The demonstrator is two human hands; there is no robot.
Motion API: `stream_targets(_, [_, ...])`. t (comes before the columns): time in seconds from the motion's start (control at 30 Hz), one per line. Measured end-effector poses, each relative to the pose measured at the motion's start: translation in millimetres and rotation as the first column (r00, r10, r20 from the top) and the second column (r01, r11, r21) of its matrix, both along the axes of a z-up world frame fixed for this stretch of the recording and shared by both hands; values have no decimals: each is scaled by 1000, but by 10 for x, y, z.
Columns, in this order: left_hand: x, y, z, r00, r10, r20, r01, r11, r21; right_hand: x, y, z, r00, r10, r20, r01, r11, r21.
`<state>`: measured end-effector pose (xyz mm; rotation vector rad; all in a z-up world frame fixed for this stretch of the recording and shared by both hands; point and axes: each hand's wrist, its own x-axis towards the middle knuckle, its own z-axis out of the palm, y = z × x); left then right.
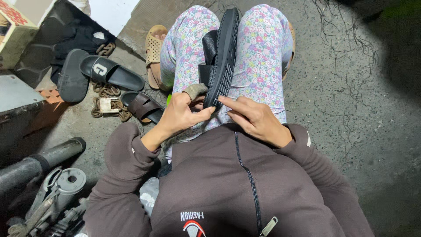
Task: The person stitches the upper part of a black sandal to its sole using a needle and thread, pulling the thread tight by hand.
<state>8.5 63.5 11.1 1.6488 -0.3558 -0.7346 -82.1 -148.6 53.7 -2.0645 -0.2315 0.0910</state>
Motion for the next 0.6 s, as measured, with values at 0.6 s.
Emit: stream_targets(0.6, [24,-13,7,998,-16,-56,10,994,-110,18,-16,-58,991,40,-125,-39,999,5])
